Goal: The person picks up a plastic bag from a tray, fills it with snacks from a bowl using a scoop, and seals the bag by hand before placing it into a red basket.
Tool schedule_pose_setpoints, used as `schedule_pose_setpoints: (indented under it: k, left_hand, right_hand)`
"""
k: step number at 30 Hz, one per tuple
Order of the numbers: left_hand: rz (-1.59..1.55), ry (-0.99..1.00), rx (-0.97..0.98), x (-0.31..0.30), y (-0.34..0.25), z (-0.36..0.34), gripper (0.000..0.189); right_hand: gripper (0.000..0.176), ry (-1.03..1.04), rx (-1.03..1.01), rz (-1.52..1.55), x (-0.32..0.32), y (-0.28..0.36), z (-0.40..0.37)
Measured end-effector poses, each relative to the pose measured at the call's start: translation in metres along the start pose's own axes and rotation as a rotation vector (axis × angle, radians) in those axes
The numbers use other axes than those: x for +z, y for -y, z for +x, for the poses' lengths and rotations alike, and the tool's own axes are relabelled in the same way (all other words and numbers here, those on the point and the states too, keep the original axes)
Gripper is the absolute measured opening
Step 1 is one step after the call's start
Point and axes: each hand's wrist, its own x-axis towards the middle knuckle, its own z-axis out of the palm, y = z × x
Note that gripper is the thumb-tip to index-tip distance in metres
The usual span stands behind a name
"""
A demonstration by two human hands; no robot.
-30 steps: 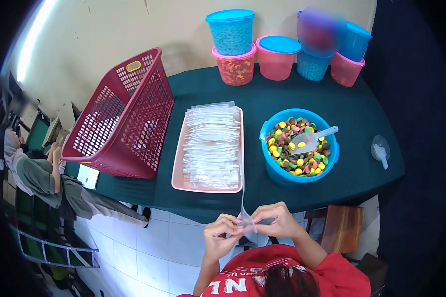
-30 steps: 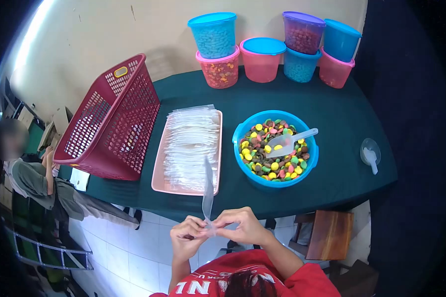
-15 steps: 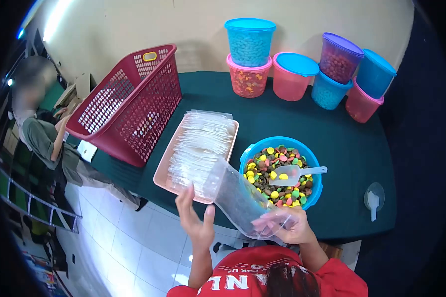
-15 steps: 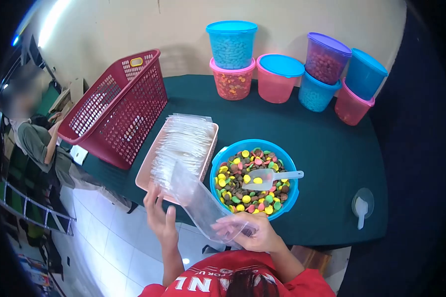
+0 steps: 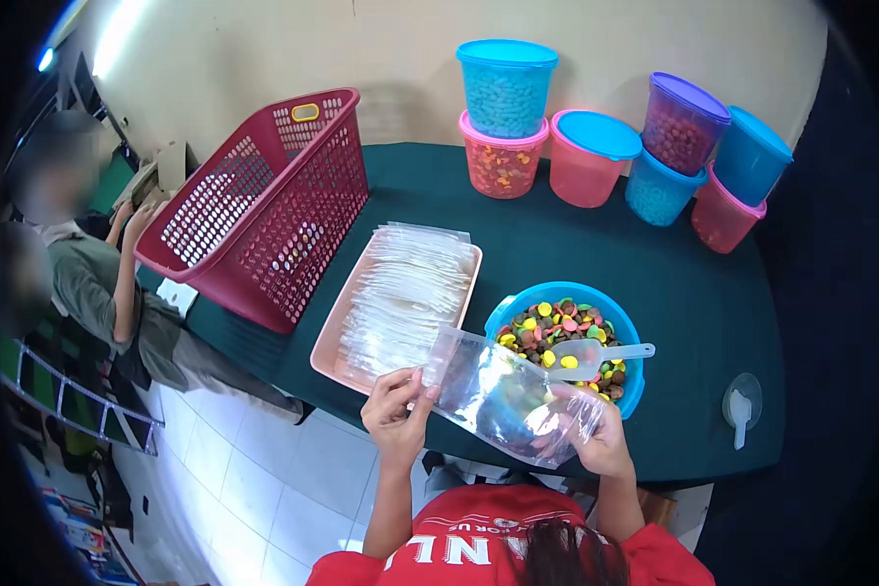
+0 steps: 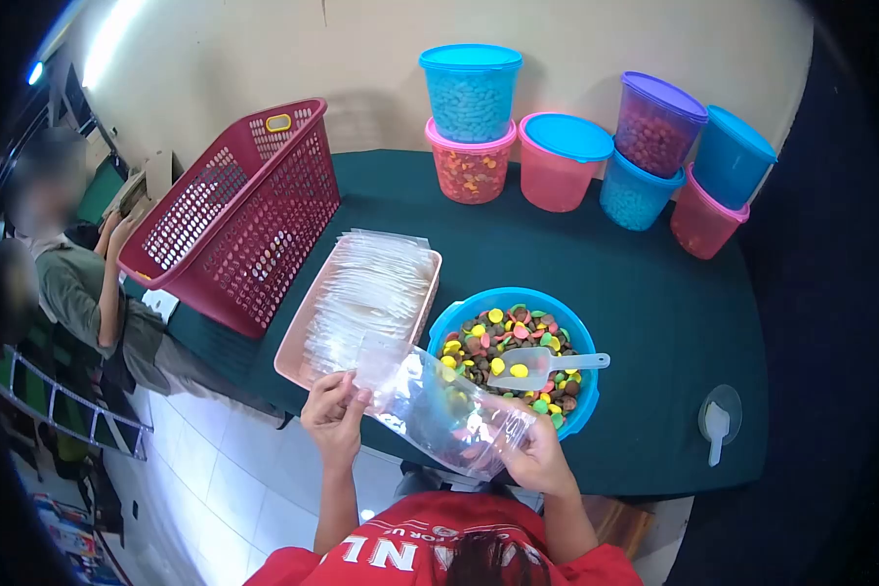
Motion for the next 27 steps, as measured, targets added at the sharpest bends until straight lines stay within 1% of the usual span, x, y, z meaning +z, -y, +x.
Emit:
schedule_pose_setpoints:
  k: [1, 3, 4, 6, 7, 9, 10, 13, 14, 15, 17, 18, 20, 21, 22, 23, 24, 27]
  left_hand:
    - [-0.004, 0.011, 0.001, -0.003, 0.003, 0.002, 0.031]
    - [0.051, 0.087, 0.028, -0.008, 0.008, 0.009, 0.028]
    - [0.045, 0.093, 0.035, -0.008, 0.012, 0.012, 0.028]
    - [-0.095, 0.088, -0.058, -0.009, 0.019, 0.017, 0.023]
    - [-0.101, 0.096, -0.053, -0.011, 0.019, 0.02, 0.023]
    - [-0.185, 0.215, -0.174, -0.016, 0.018, 0.026, 0.018]
    - [-0.161, 0.334, -0.221, -0.026, 0.03, 0.024, 0.013]
    - [-0.263, 0.423, -0.171, -0.029, 0.032, 0.029, 0.011]
    - [-0.299, 0.369, -0.218, -0.025, 0.027, 0.029, 0.009]
    - [-0.305, 0.382, -0.216, -0.025, 0.028, 0.03, 0.009]
    - [-0.023, 0.454, -0.22, -0.024, 0.029, 0.03, 0.01]
    - [-0.028, 0.464, -0.219, -0.022, 0.029, 0.03, 0.01]
    - [-0.067, 0.368, -0.208, -0.018, 0.029, 0.032, 0.016]
    - [-0.068, 0.378, -0.205, -0.019, 0.03, 0.033, 0.016]
    - [-0.134, 0.324, -0.278, -0.022, 0.031, 0.034, 0.014]
    - [-0.198, 0.267, -0.354, -0.023, 0.031, 0.034, 0.012]
    - [-0.221, 0.257, -0.389, -0.023, 0.03, 0.035, 0.012]
    - [-0.286, 0.286, -0.461, -0.023, 0.028, 0.03, 0.011]
  right_hand:
    - [0.033, -0.054, 0.0, -0.015, 0.004, 0.0, 0.001]
    - [0.034, -0.057, -0.014, -0.061, 0.011, 0.001, 0.002]
    - [0.035, -0.059, -0.011, -0.059, 0.015, -0.002, 0.003]
    - [0.034, -0.08, -0.001, -0.039, 0.023, -0.004, 0.004]
    - [0.034, -0.089, -0.008, -0.041, 0.026, -0.007, 0.005]
    - [0.035, -0.108, -0.005, -0.049, 0.03, -0.014, 0.005]
    - [0.035, -0.119, -0.014, -0.05, 0.033, -0.014, 0.006]
    - [0.036, -0.13, -0.02, -0.099, 0.042, -0.014, 0.006]
    - [0.037, -0.109, -0.023, -0.133, 0.044, -0.015, 0.004]
    - [0.038, -0.089, -0.025, -0.167, 0.045, -0.016, 0.003]
    - [0.039, -0.09, -0.025, -0.163, 0.048, -0.015, 0.001]
    - [0.039, -0.075, -0.022, -0.159, 0.049, -0.013, 0.0]
    - [0.039, -0.101, -0.004, -0.148, 0.049, -0.007, -0.003]
    - [0.038, -0.12, 0.018, -0.136, 0.048, -0.005, -0.005]
    - [0.038, -0.13, 0.016, -0.133, 0.045, -0.003, -0.004]
    - [0.038, -0.137, 0.099, -0.169, 0.04, 0.0, -0.004]
    - [0.037, -0.142, 0.186, -0.205, 0.037, 0.002, -0.004]
    - [0.037, -0.125, 0.158, -0.23, 0.031, -0.004, 0.0]
